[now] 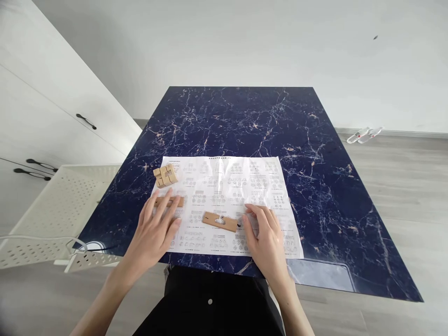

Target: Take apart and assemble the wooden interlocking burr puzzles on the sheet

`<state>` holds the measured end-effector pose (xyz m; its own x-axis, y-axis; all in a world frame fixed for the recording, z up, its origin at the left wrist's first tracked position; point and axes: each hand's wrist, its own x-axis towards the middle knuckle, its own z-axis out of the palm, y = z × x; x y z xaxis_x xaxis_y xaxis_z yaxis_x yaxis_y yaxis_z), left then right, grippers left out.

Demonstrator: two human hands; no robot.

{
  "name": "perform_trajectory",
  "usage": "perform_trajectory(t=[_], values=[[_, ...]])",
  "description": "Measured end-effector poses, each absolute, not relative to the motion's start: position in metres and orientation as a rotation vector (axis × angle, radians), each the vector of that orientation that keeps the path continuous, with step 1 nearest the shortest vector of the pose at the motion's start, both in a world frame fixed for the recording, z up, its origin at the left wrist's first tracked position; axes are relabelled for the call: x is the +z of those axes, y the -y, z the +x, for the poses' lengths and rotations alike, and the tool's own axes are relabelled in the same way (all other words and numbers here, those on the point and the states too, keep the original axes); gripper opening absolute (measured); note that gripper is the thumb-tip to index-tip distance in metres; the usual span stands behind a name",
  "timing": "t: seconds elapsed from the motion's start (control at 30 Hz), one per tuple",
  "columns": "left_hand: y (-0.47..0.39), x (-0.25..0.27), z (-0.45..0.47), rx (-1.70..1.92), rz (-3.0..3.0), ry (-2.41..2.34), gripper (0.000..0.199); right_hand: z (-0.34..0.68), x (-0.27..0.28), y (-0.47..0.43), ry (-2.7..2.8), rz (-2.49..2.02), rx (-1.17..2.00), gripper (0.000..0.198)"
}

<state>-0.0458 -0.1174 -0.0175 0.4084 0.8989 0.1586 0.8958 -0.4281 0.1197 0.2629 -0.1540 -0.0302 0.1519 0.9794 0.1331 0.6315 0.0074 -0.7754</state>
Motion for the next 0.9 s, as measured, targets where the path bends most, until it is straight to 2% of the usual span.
perform_trajectory(t=[0.23, 0.43, 0.67, 0.9], values=[[0.127, -0.010, -0.020, 0.435, 2.581, -1.652, 0.078, 0.262, -0.031, 0.154, 1.560, -1.691, 0.593, 0.026], [0.147, -0.004, 0.057, 0.314, 2.748, -0.978, 0.077, 0.262, -0.031, 0.153, 1.561, -1.666, 0.583, 0.024], [0.146, -0.009, 0.035, 0.351, 2.706, -1.166, 0.084, 0.263, -0.031, 0.153, 1.590, -1.658, 0.575, 0.024], [0.141, -0.007, -0.013, 0.297, 2.698, -1.377, 0.074, 0.263, -0.031, 0.154, 1.580, -1.682, 0.612, 0.027]])
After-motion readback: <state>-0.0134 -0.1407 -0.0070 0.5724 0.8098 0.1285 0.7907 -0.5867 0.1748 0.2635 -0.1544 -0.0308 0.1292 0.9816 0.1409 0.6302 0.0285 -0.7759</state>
